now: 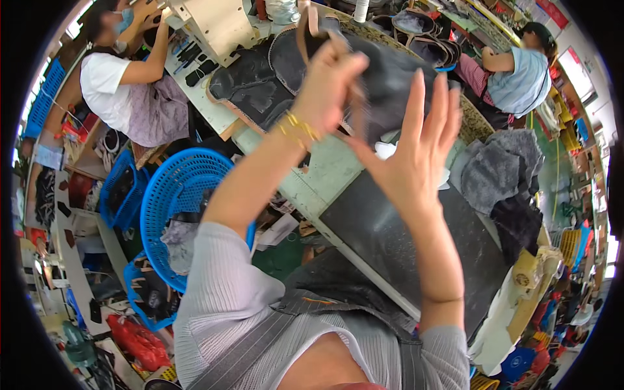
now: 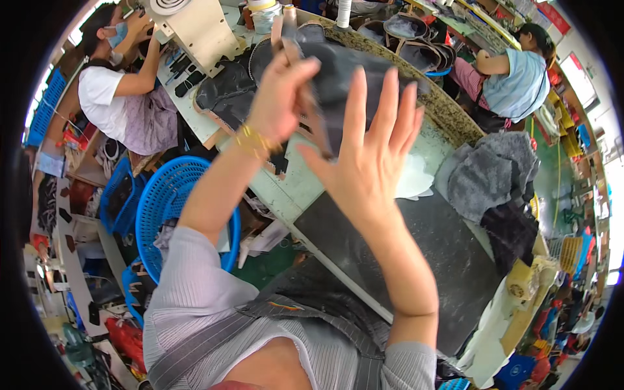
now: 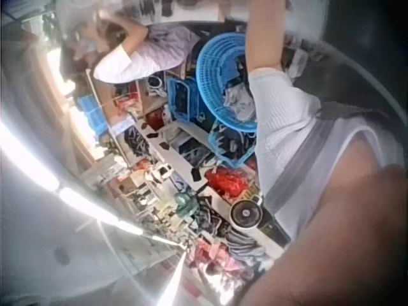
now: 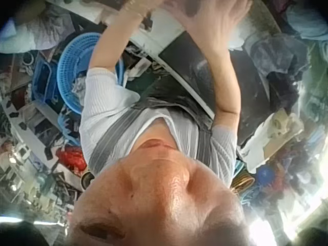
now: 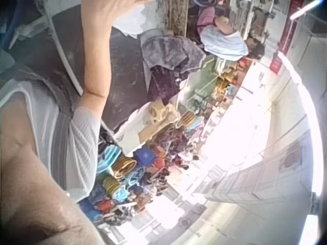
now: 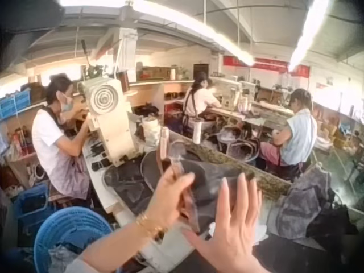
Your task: Assembling shoe upper components by manually placing white padding and inner lining into the leather exterior.
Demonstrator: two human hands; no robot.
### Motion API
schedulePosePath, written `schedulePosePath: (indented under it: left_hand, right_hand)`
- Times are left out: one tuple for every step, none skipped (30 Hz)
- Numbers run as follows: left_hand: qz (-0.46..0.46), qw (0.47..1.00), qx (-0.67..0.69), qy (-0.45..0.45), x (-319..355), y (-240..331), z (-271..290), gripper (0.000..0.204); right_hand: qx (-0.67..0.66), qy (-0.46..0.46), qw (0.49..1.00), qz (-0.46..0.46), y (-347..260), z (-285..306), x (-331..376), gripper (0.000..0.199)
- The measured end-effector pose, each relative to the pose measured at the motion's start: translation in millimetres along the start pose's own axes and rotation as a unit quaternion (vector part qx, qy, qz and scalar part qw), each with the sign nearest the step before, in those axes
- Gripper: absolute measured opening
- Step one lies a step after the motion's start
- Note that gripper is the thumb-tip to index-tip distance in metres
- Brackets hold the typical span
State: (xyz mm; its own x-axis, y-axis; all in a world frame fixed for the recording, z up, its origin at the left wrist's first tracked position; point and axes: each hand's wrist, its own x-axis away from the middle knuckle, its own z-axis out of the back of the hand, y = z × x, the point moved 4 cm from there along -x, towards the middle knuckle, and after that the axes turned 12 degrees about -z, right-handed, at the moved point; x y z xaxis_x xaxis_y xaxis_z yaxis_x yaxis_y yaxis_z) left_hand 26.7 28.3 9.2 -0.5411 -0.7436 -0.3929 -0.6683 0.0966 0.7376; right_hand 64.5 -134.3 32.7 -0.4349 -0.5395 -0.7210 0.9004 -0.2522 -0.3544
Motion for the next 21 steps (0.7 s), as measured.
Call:
schedulePosePath:
  left_hand:
    - [0.029, 0.996, 0.024, -0.085, 32, 9, -24, 0.018]
    - [0.012, 0.997, -0.004, -0.07, 58, 7, -31, 0.021]
    - [-0.003, 0.993, 0.073, -0.09, 64, -18, -51, 0.017]
    - [0.043, 0.988, 0.129, -0.07, 87, -28, -58, 0.009]
    - [0.074, 0.989, 0.094, -0.09, 115, -30, -66, 0.011]
    - [0.019, 0.939, -0.188, -0.288, 142, -21, -66, 0.018]
    - [-0.043, 0.916, -0.207, -0.342, 181, -28, -69, 0.021]
    - [-0.049, 0.84, -0.241, -0.484, 211, -25, -73, 0.022]
    - [-0.043, 0.786, -0.183, -0.589, 241, -22, -69, 0.024]
    - [-0.145, 0.788, -0.236, -0.549, 244, -15, -69, 0.026]
    - [-0.24, 0.783, -0.287, -0.497, 249, -10, -71, 0.029]
    - [-0.261, 0.744, -0.4, -0.466, 242, -21, -69, 0.04]
    - [-0.216, 0.707, -0.48, -0.472, 243, -45, -61, 0.05]
    - [-0.166, 0.689, -0.505, -0.492, 251, -73, -50, 0.055]
    - [-0.164, 0.66, -0.525, -0.512, 264, -99, -36, 0.055]
    - [-0.187, 0.667, -0.515, -0.505, 262, -106, -34, 0.053]
    - [-0.211, 0.672, -0.507, -0.497, 257, -112, -34, 0.051]
    - [-0.21, 0.672, -0.512, -0.492, 250, -118, -33, 0.051]
    - [-0.221, 0.644, -0.519, -0.517, 243, -126, -35, 0.051]
    - [-0.231, 0.615, -0.526, -0.54, 236, -134, -35, 0.051]
    - [-0.248, 0.6, -0.52, -0.556, 222, -140, -34, 0.049]
  right_hand:
    - [0.1, 0.021, 0.995, 0.005, -10, 12, -4, 0.104]
    - [0.123, -0.038, 0.992, 0.012, -17, 21, -3, 0.1]
    - [0.111, -0.099, 0.988, 0.038, 8, 39, -8, 0.079]
    - [0.162, -0.105, 0.978, 0.077, 17, 50, 12, 0.066]
    - [0.216, -0.113, 0.963, 0.114, 23, 65, 37, 0.055]
    - [0.214, -0.129, 0.96, 0.126, 33, 81, 66, 0.049]
    - [0.211, -0.141, 0.955, 0.153, 47, 95, 91, 0.043]
    - [0.199, -0.188, 0.948, 0.163, 74, 110, 119, 0.042]
    - [0.181, -0.234, 0.939, 0.178, 102, 121, 144, 0.041]
    - [0.194, -0.246, 0.935, 0.166, 132, 130, 167, 0.041]
    - [0.189, -0.303, 0.924, 0.135, 162, 138, 195, 0.039]
    - [0.178, -0.359, 0.911, 0.102, 177, 149, 221, 0.038]
    - [0.192, -0.374, 0.905, 0.066, 184, 159, 231, 0.039]
    - [0.186, -0.372, 0.909, 0.03, 181, 166, 234, 0.039]
    - [0.18, -0.364, 0.914, -0.001, 184, 167, 232, 0.038]
    - [0.18, -0.366, 0.913, 0.002, 185, 166, 226, 0.038]
    - [0.143, -0.376, 0.915, -0.035, 184, 167, 215, 0.035]
    - [0.104, -0.386, 0.914, -0.069, 182, 166, 204, 0.032]
    - [0.104, -0.386, 0.914, -0.069, 179, 162, 189, 0.032]
    - [0.026, -0.357, 0.923, -0.143, 180, 156, 165, 0.029]
    - [-0.051, -0.324, 0.92, -0.213, 182, 147, 143, 0.026]
